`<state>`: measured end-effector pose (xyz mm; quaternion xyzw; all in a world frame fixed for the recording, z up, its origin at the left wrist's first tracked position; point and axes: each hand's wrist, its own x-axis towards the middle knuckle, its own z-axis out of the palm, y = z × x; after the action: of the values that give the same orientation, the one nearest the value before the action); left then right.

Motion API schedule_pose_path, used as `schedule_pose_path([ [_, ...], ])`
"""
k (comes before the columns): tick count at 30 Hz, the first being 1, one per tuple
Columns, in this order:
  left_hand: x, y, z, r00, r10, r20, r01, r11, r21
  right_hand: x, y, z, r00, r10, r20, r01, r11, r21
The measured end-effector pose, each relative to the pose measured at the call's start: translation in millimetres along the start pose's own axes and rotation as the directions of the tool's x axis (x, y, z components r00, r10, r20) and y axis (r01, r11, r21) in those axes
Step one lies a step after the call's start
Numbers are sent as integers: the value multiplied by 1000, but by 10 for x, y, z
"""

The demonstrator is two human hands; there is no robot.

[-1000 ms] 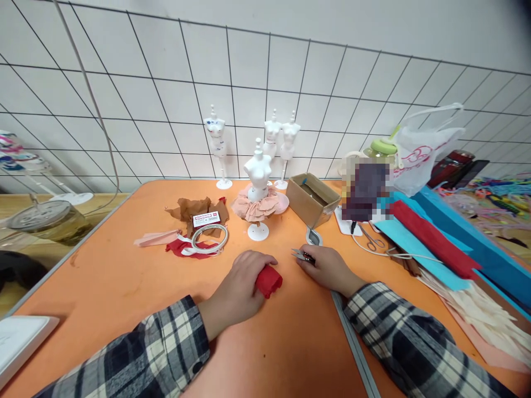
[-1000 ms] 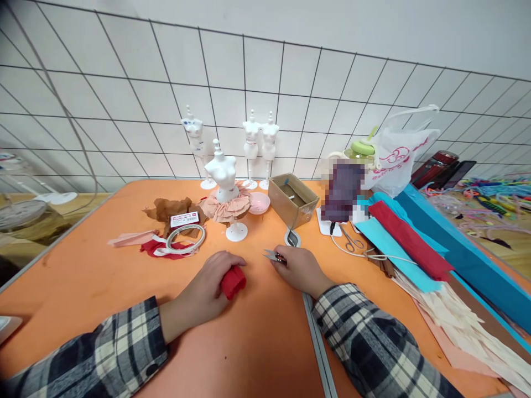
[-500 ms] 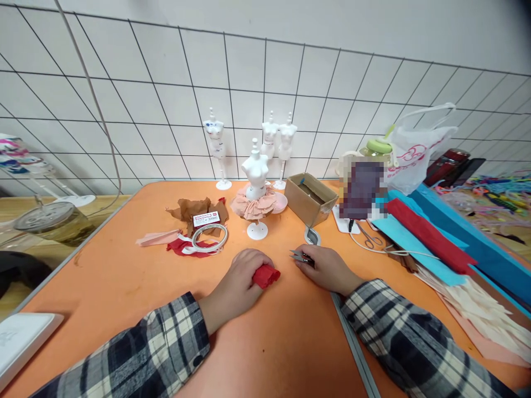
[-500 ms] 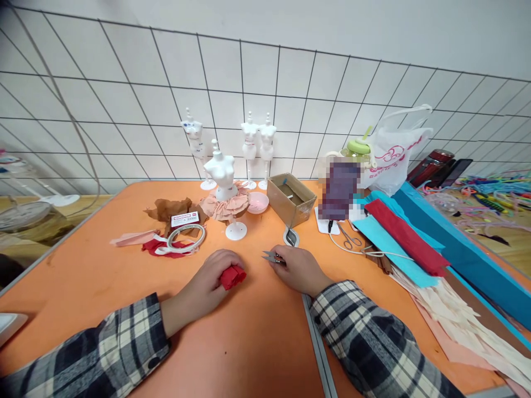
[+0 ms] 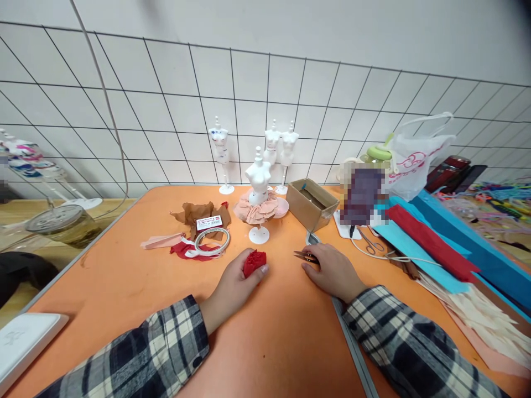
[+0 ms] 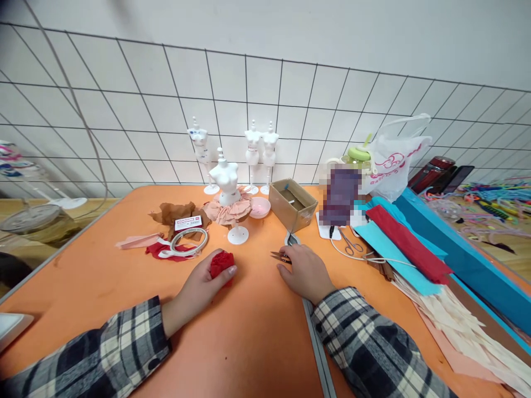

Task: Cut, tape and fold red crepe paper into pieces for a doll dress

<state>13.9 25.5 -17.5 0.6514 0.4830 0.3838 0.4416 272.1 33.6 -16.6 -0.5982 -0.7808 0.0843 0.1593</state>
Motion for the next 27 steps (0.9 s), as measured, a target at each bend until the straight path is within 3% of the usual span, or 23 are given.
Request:
schedule_pose_path([
  [4, 30, -1, 50, 999, -32, -25, 29, 994, -109, -41, -175, 8, 977, -119, -179, 134, 988, 74],
  [8, 130, 3, 127, 997, 4, -75, -14, 992, -127, 7, -593, 175, 957, -188, -222, 270, 860, 434],
  [12, 211, -18, 118, 999, 4, -51, -12, 987, -160, 148, -813, 348, 979, -94, -183, 185, 792, 582],
  [16, 192, -41, 59, 1000, 3, 5, -2, 984, -177, 198, -717, 393, 997, 4, -82, 59, 656, 752],
  [27, 212, -93, 66, 998, 16, 62, -2, 975, -224, 178, -612, 439, 998, 46, -35, 5, 526, 851],
])
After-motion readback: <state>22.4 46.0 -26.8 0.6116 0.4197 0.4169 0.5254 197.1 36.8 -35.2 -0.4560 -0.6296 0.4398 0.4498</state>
